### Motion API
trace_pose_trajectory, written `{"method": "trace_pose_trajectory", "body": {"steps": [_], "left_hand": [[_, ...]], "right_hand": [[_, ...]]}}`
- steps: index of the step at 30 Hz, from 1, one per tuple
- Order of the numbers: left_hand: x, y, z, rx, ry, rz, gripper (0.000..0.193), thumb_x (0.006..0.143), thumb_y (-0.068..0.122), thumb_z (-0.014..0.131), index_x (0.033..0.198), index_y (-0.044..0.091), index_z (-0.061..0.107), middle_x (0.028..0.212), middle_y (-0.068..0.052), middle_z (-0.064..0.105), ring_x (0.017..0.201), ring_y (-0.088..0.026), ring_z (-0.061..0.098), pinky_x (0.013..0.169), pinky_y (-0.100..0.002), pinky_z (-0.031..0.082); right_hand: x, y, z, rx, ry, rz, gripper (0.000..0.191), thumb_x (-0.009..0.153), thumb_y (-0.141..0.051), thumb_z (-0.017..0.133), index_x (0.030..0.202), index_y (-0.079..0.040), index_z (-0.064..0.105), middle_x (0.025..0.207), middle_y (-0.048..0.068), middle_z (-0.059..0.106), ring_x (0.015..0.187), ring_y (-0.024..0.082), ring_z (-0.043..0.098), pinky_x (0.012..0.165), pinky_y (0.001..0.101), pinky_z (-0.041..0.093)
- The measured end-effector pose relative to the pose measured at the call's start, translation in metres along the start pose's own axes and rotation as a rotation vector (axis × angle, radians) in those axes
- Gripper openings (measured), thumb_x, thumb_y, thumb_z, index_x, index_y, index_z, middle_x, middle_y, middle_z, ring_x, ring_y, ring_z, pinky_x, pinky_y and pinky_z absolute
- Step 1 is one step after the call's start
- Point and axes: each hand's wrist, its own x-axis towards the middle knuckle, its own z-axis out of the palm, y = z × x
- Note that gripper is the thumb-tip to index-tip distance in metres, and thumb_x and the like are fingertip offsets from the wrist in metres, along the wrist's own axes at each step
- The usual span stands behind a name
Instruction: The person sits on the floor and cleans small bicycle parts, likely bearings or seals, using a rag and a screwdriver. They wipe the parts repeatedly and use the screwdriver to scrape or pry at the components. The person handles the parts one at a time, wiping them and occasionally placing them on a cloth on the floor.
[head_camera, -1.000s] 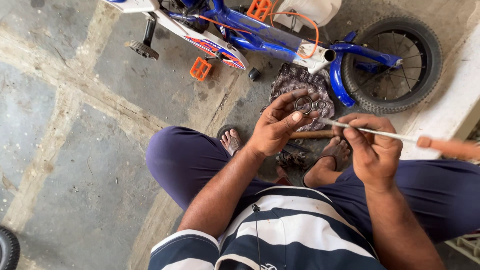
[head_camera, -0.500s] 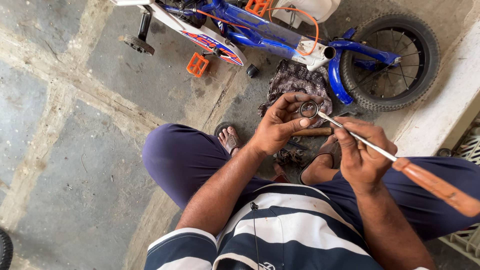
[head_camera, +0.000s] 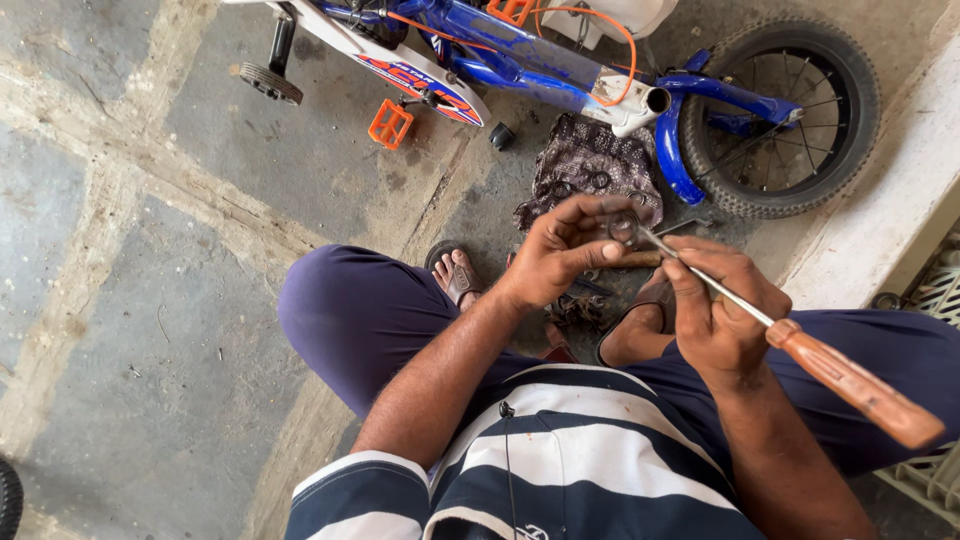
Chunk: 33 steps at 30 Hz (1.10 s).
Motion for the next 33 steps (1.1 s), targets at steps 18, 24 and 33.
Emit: {"method": "trace_pose_trajectory", "body": {"steps": [18, 24, 33], "left_hand": [[-0.007, 0.003, -0.001, -0.048, -0.148, -0.235, 0.062, 0.107, 0.032, 0.066, 0.155, -0.002, 0.047, 0.144, -0.009, 0.063, 0.132, -0.018, 0.059, 0.110, -0.035, 0.051], [-0.007, 0.002, -0.006, -0.116, -0.183, -0.195, 0.057, 0.111, 0.033, 0.064, 0.150, -0.007, 0.051, 0.131, -0.011, 0.066, 0.123, -0.017, 0.061, 0.102, -0.033, 0.052], [-0.002, 0.002, -0.005, -0.303, -0.122, -0.204, 0.059, 0.113, 0.040, 0.056, 0.149, -0.005, 0.048, 0.123, -0.017, 0.067, 0.103, -0.021, 0.067, 0.096, -0.034, 0.055]], "right_hand": [[0.012, -0.009, -0.020, 0.352, -0.153, 0.161, 0.010, 0.106, -0.003, 0.063, 0.112, 0.002, 0.056, 0.115, 0.020, 0.073, 0.086, 0.018, 0.076, 0.074, 0.0243, 0.064], [0.006, -0.011, -0.020, 0.266, -0.254, 0.198, 0.009, 0.103, -0.004, 0.064, 0.107, 0.001, 0.058, 0.109, 0.019, 0.076, 0.081, 0.016, 0.074, 0.069, 0.0246, 0.061], [0.009, -0.018, -0.020, 0.246, -0.126, 0.017, 0.008, 0.108, -0.005, 0.062, 0.112, -0.001, 0.056, 0.118, 0.021, 0.073, 0.093, 0.017, 0.076, 0.079, 0.0244, 0.065]]}}
